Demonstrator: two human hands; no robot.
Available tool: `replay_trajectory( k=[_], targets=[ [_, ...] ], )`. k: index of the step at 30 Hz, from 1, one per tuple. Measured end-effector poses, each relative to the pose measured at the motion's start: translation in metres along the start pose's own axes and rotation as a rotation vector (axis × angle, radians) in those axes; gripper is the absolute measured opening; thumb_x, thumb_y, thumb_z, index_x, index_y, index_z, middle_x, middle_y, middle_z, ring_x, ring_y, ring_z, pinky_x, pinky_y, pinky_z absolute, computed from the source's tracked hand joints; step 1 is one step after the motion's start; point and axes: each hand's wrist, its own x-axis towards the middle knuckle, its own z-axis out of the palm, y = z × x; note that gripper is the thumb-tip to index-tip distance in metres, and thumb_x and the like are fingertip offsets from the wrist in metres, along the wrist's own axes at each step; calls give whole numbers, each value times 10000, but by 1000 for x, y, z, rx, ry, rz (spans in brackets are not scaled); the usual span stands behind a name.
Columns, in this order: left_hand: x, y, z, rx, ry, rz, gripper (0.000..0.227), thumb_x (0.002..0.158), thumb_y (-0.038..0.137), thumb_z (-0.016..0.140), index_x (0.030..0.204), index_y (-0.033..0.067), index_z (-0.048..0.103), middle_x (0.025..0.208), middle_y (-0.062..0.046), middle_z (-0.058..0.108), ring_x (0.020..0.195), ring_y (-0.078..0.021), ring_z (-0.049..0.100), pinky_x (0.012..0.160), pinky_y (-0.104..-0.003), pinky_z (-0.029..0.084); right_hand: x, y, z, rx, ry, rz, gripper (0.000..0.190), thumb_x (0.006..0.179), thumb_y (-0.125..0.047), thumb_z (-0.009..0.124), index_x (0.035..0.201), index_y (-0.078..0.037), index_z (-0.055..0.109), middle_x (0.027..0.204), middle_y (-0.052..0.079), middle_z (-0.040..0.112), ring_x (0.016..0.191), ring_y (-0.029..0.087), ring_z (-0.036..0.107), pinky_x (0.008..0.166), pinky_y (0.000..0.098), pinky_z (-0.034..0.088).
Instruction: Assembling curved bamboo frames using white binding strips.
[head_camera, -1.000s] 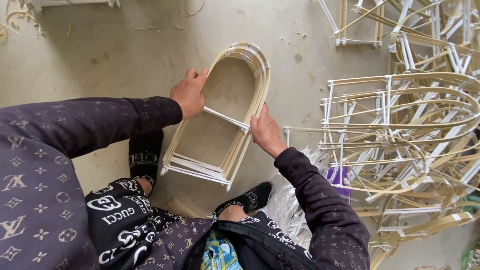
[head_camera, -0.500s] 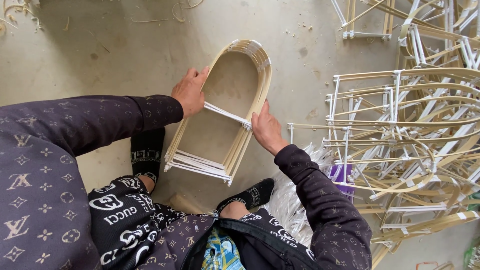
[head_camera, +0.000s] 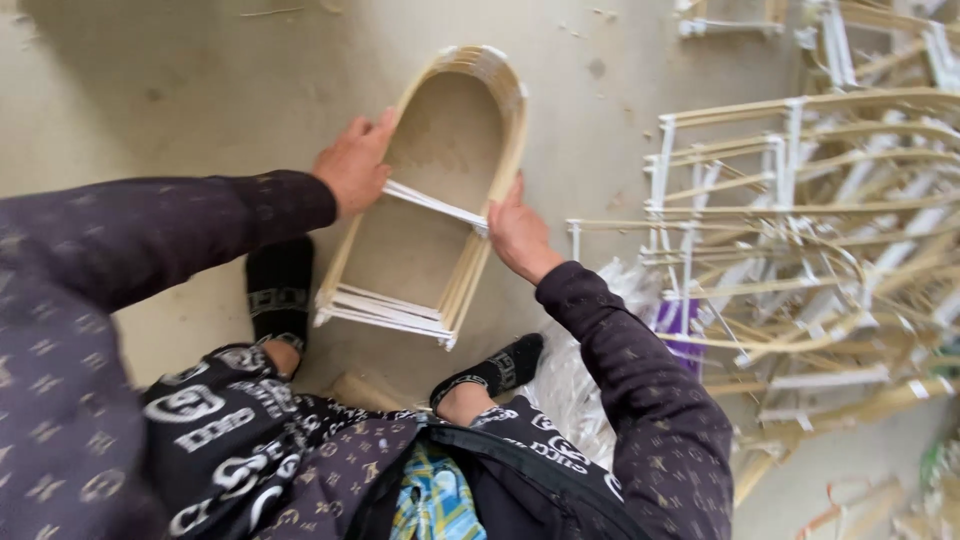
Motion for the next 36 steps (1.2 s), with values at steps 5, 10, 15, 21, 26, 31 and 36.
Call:
replay_trajectory(
  k=[5, 10, 15, 21, 26, 31, 36],
  targets=[
    [12, -31, 15, -5, 130, 169, 927, 921, 307, 716, 1637, -11, 219, 1350, -315, 479, 1107, -454, 586, 936, -503, 496, -35, -14, -71, 333, -55, -61, 871, 1044, -490, 467, 1589, 13, 8, 676, 143, 727, 699, 354, 721, 721, 488, 545],
    [7, -20, -14, -49, 152, 95, 921, 968, 347, 711, 1658, -30, 232, 1384, -290, 482, 925, -363, 640, 869, -465, 522, -80, 76, -132, 307, 416, 59, 830, 1014, -390, 620, 1616, -59, 156, 835, 90, 697, 735, 291, 695, 691, 427, 541],
    [11, -50, -21, -106, 226, 42, 814, 1051, 257, 705, 1667, -54, 272, 1361, -260, 497, 839, -263, 637, 818, -401, 546, -161, 215, -179, 255, 1064, 198, 798, 1046, -121, 707, 1612, -30, 153, 1046, 28, 623, 899, 159, 672, 830, 310, 604],
    [11, -61, -22, -37, 272, 20, 703, 1110, 193, 690, 1617, -103, 303, 1356, -252, 464, 891, -218, 618, 829, -364, 547, -221, 317, -116, 300, 1177, 456, 579, 1130, -220, 688, 1465, 20, 281, 1150, 108, 487, 1022, 190, 531, 873, 379, 494],
    [16, -50, -17, -29, 300, 60, 651, 1110, 145, 664, 1598, -117, 322, 1375, -250, 439, 984, -219, 595, 834, -345, 554, -214, 279, -124, 509, 982, 469, 369, 1105, -307, 450, 1185, 16, 610, 687, 75, 695, 626, 150, 690, 684, 327, 524],
    [7, 1, -35, -99, 331, 132, 597, 1091, 147, 645, 1576, -84, 384, 1375, -220, 441, 1028, -220, 582, 836, -352, 554, -212, 203, -220, 396, 974, 311, 417, 1174, -314, 420, 1306, 32, 611, 707, 14, 584, 583, 116, 583, 554, 283, 453],
    [-13, 94, -64, -266, 262, 158, 527, 1060, 182, 610, 1521, -39, 483, 1328, -184, 483, 1013, -210, 585, 769, -354, 563, -172, 140, -237, 553, 773, 173, 473, 1164, -353, 391, 1305, 37, 619, 640, -15, 525, 534, 81, 538, 477, 251, 430]
  ],
)
